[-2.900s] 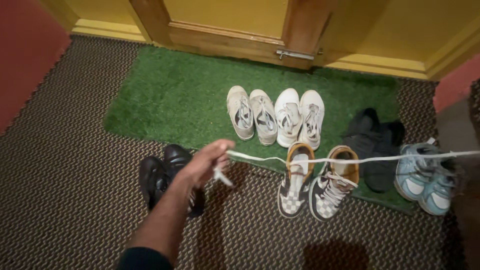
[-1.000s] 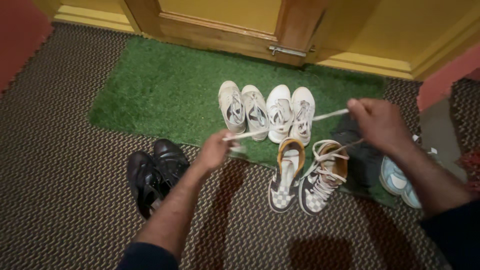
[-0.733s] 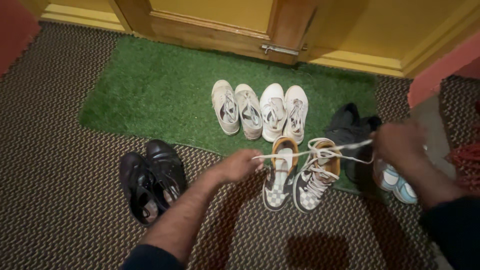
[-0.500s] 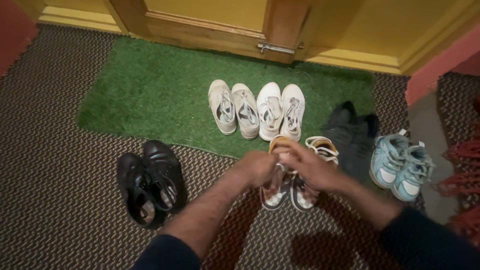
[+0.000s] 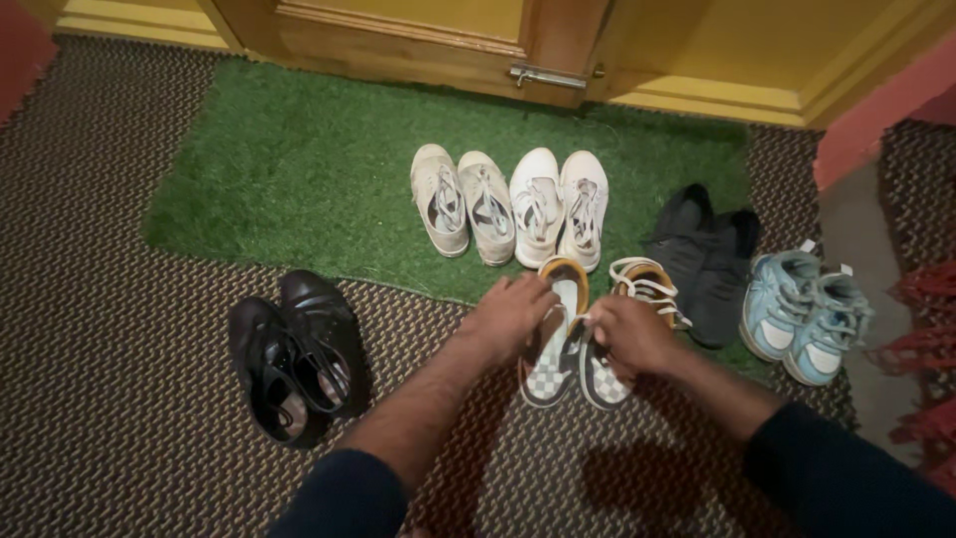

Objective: The person unlaces a pair of high-top sneakers, removes the laces, and then re-laces the same shoes by threading the laces through the eyelets and tying them. The person handles the shoes and laces by hand throughout the process.

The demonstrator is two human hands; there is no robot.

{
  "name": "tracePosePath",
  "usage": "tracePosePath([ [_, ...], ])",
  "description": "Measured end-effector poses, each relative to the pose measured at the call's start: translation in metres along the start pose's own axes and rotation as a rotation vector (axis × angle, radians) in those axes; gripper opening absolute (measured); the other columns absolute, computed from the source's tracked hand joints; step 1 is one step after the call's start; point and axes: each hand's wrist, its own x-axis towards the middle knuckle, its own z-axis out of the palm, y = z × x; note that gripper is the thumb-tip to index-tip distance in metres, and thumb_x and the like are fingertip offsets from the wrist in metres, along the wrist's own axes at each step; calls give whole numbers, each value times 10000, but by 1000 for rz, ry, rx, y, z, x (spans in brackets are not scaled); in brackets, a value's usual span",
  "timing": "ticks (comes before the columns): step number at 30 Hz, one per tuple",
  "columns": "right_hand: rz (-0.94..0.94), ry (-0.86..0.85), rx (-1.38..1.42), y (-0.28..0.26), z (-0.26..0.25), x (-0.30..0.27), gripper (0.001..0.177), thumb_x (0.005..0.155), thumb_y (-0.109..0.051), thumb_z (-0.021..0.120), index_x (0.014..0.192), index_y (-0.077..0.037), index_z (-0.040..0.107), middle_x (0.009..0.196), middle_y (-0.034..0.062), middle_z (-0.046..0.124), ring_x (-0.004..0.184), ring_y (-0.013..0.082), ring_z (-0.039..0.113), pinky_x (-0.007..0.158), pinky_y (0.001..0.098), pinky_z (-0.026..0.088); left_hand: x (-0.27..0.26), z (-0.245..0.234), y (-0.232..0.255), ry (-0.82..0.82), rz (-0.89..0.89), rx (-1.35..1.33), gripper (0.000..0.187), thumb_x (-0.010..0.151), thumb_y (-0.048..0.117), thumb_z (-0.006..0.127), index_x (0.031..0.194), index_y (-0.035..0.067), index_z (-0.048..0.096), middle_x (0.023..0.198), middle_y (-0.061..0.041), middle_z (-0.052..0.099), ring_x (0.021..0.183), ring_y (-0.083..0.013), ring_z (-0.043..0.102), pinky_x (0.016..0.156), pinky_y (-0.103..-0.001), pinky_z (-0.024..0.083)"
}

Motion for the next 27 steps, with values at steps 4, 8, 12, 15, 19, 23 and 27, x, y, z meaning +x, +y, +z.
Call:
tracePosePath([
  [4, 13, 48, 208, 29, 13, 17, 251, 1017, -178, 543, 952, -11, 718, 630, 29, 617, 463, 127, 502, 424, 316, 404, -7, 23, -3, 34, 195, 118, 388, 606, 269, 663, 946, 89, 716, 1038, -107, 743, 1078, -306, 687, 1059, -544, 386],
  [8, -90, 119, 335, 21, 25, 23, 187, 994, -150, 559, 1015, -35, 706, 725, -14, 633, 582, 69, 527, 519, 240, 442, -22, 18, -12, -493, 58, 51, 106, 977, 128, 586, 990, 82, 681, 1057, -108, 691, 1068, -277, 635, 1125, -403, 447],
  [12, -21, 173, 411, -2, 32, 18, 213, 957, -126, 603, 1106, -60, 741, 712, 8, 565, 600, 96, 464, 509, 262, 379, -69, 4, -26, -279, -204, -140, 70, 916, 42, 629, 981, 67, 625, 1008, -154, 660, 972, -332, 636, 908, -440, 499],
  [15, -5, 108, 524, -18, 49, 13, 248, 937, -120, 632, 1145, -56, 750, 779, -28, 593, 662, 63, 490, 560, 230, 393, -109, 2, -35, -47, -353, -192, 217, 761, 25, 686, 953, 42, 587, 923, -197, 637, 871, -408, 614, 787, -512, 475],
  [19, 123, 63, 472, -24, 88, 8, 241, 936, -182, 666, 1111, -52, 768, 839, -5, 707, 677, 90, 545, 625, 239, 465, -143, 13, -31, 146, -569, -280, 179, 805, 17, 590, 980, 55, 583, 921, -205, 629, 887, -423, 601, 762, -522, 482],
  [23, 213, 59, 627, -8, 137, -3, 263, 938, -244, 721, 1117, -59, 773, 844, 8, 675, 646, 117, 469, 580, 292, 383, -150, 0, -18, 82, -770, -511, 47, 916, 86, 593, 938, 48, 577, 918, -204, 626, 860, -409, 598, 750, -487, 483],
  [27, 324, 94, 754, 17, 176, -7, 268, 928, -240, 709, 1140, -78, 736, 884, -21, 740, 689, 65, 605, 614, 236, 487, -138, -26, -8, -209, -661, -668, 59, 924, 103, 599, 949, 53, 580, 924, -188, 633, 873, -393, 613, 773, -469, 497],
])
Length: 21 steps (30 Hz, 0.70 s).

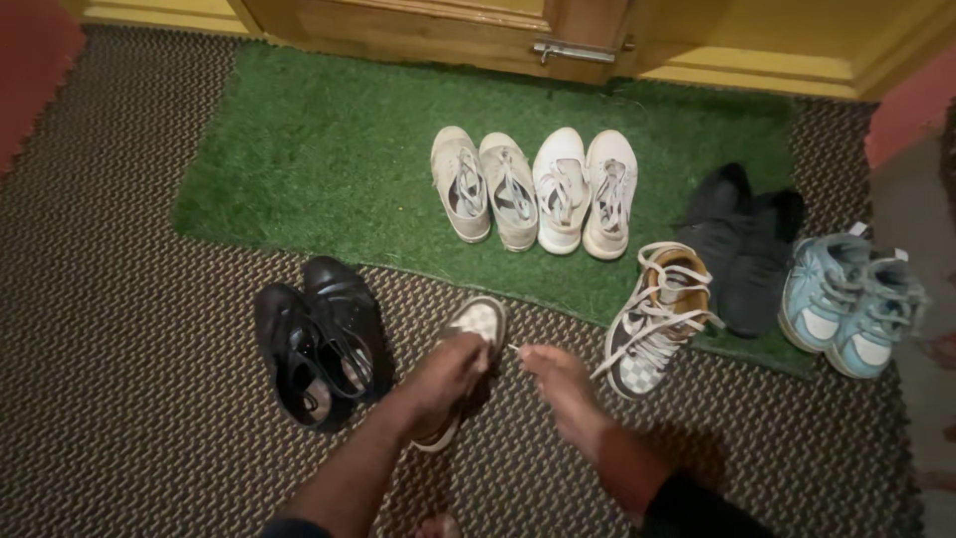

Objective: The person unlaces a pair of high-top sneakers, removes the laces, and then re-laces the same shoes by threading the laces through the eyelets and tying them. The person handles the shoes and laces by hand throughout the process.

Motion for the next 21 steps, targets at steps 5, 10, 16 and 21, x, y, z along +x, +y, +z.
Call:
tracePosePath([
  [5, 56, 107, 126, 34, -4, 17, 246, 937, -232, 684, 1117, -77, 747, 761, -56, 585, 578, 61, 429, 508, 240, 348, 1, 8, 11, 104, 101, 121, 145, 870, 131, 709, 950, 41, 628, 963, -195, 666, 942, -417, 617, 813, -496, 494],
  [10, -59, 8, 115, 39, 1, 30, 237, 992, -259, 696, 970, -24, 674, 719, -49, 531, 549, 58, 408, 476, 254, 308, 9, 47, -4, 389, -73, 348, 249, 746, 141, 774, 910, 30, 623, 939, -206, 660, 927, -417, 627, 851, -525, 492],
  [16, -176, 9, -41, 38, 19, 34, 322, 1023, -287, 631, 928, 9, 715, 804, 51, 719, 664, 105, 658, 570, 242, 468, 19, 81, -36, 496, -61, 211, 93, 810, 34, 728, 901, 50, 717, 910, -198, 694, 865, -389, 649, 767, -481, 522],
  [21, -228, 29, 74, 43, 19, 35, 296, 1011, -243, 596, 1009, 30, 710, 909, 118, 761, 773, 173, 732, 645, 284, 528, 15, 54, -43, 202, -373, -561, 119, 920, 39, 645, 1016, 17, 710, 825, -58, 688, 677, -157, 600, 600, -338, 469],
])
